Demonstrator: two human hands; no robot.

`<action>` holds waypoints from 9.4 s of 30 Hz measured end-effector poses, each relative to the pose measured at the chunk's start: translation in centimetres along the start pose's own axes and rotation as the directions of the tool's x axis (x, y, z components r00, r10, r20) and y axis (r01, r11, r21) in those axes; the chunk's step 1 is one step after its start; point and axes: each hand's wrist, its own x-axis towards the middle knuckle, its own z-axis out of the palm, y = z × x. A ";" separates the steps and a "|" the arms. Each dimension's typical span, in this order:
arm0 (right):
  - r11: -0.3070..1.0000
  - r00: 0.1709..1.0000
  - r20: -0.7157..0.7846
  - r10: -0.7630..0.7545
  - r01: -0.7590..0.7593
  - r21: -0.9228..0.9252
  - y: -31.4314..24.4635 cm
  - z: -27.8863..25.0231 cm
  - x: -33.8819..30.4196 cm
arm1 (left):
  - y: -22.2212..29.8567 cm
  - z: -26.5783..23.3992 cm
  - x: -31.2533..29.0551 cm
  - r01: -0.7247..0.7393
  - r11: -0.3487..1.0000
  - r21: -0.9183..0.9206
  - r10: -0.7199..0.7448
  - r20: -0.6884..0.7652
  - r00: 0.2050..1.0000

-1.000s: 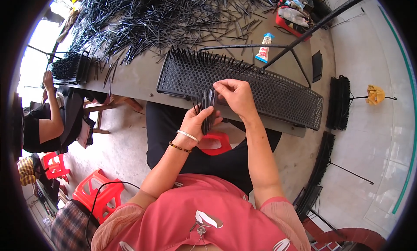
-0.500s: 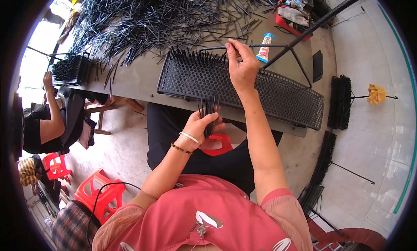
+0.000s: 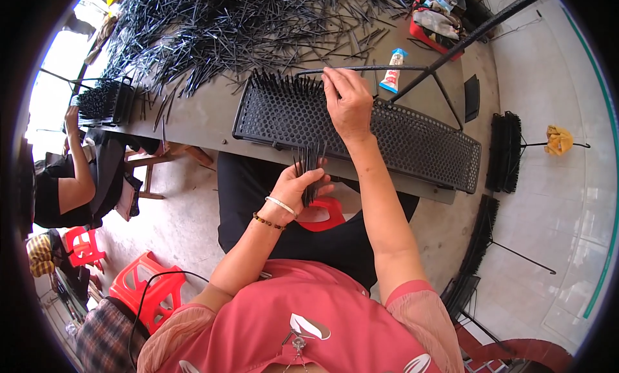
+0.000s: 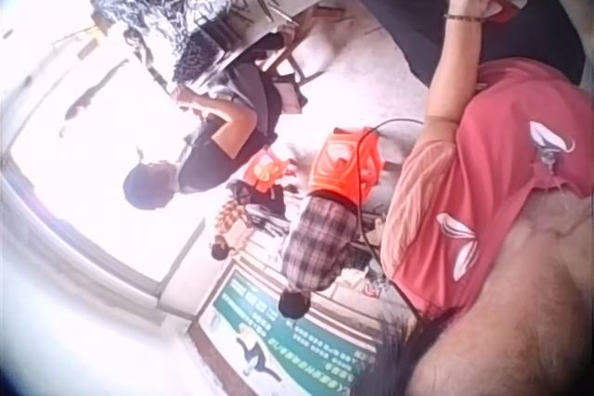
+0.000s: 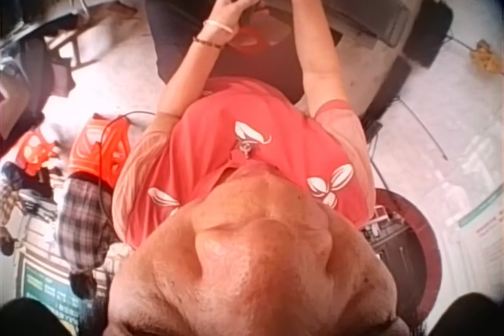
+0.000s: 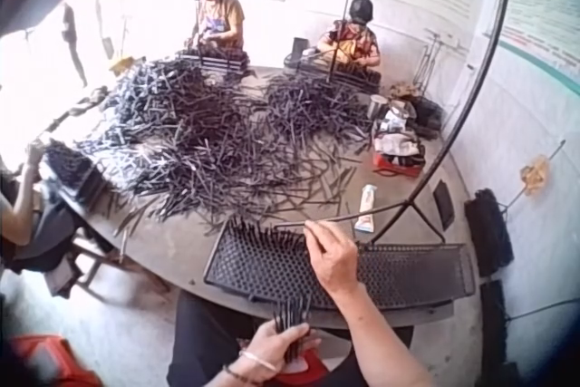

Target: The recorder is inserting individual black bristles into a base to assemble a brush component, occasionally using glue.

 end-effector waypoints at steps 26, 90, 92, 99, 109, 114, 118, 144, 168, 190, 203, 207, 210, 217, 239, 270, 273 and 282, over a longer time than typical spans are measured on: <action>0.854 0.915 0.065 0.397 -0.395 0.338 -1.2 -4.6 -0.4 | 0.0 0.3 -0.2 0.038 0.999 0.034 -0.039 0.007 0.999; 0.979 0.984 -0.035 0.173 -0.168 0.115 0.5 -2.3 0.3 | -0.4 0.7 0.1 -0.023 0.999 0.040 0.023 -0.023 0.999; 0.983 0.985 -0.045 0.166 -0.162 0.087 0.5 -2.3 0.3 | -0.5 0.7 0.1 -0.025 0.999 0.043 0.026 -0.026 0.999; 0.995 0.995 0.006 0.095 -0.095 -0.025 0.9 -1.9 -0.6 | -0.5 0.6 0.2 -0.034 0.997 0.067 0.037 -0.037 0.999; 0.984 0.977 0.147 0.157 -0.168 0.065 -1.1 -4.5 -1.5 | 0.0 0.8 -0.2 -0.060 0.998 0.013 0.060 -0.033 0.998; 0.577 0.607 0.629 0.486 -0.763 0.291 -3.9 -6.3 -4.2 | 0.1 0.9 -0.2 -0.079 0.997 -0.014 0.079 -0.018 0.997; 0.438 0.612 0.483 0.627 -0.789 0.430 -2.8 -6.4 -3.0 | -0.4 0.9 0.2 -0.045 0.997 -0.068 0.039 -0.086 0.996; 0.980 0.988 -0.067 0.136 -0.124 0.156 -1.1 -1.2 -0.6 | 0.2 0.8 -0.3 0.005 1.000 0.009 -0.004 -0.068 0.998; 0.995 0.997 -0.015 0.072 -0.071 0.072 -0.4 -0.4 -0.8 | 0.0 0.2 -0.2 -0.013 0.999 -0.034 0.012 -0.021 1.000; 0.992 0.999 0.028 -0.031 0.034 -0.125 -1.3 -1.2 -1.1 | 0.1 0.4 -0.3 -0.023 0.999 -0.035 0.022 -0.026 0.999; 0.420 0.533 0.622 0.573 -0.843 0.336 -3.9 -6.2 -3.0 | 0.5 1.1 -0.4 -0.094 0.995 -0.038 0.092 -0.056 0.994; 0.629 0.792 0.143 0.594 -0.568 0.532 -3.1 -5.0 -1.1 | -0.4 0.5 0.6 -0.030 0.997 -0.078 0.025 -0.056 0.998; 0.856 0.919 -0.006 0.394 -0.365 0.365 -0.6 -3.5 -0.8 | 0.0 1.2 0.0 0.034 0.998 -0.044 -0.036 -0.053 0.998; 0.940 0.961 -0.088 0.263 -0.235 0.248 -0.1 -1.9 -0.2 | -0.5 0.4 0.1 -0.022 1.000 0.013 0.022 -0.025 0.999; 0.992 0.988 -0.122 0.095 -0.084 0.093 0.0 -1.1 -0.5 | 0.4 0.6 -0.3 0.017 1.000 0.015 -0.017 0.008 1.000; 0.986 0.999 0.034 -0.023 0.028 -0.162 -0.6 -1.2 -0.7 | 1.3 -1.1 -0.2 -0.080 0.997 -0.016 0.079 -0.057 0.995; 0.985 0.999 0.035 -0.002 0.008 -0.171 -0.6 -1.2 -0.6 | 1.6 -1.0 -0.4 -0.070 0.997 -0.011 0.069 -0.061 0.996; 0.985 0.995 0.098 0.016 0.001 -0.173 -1.2 -1.3 -0.2 | 1.6 -1.1 -0.5 -0.058 0.998 -0.007 0.057 -0.068 0.996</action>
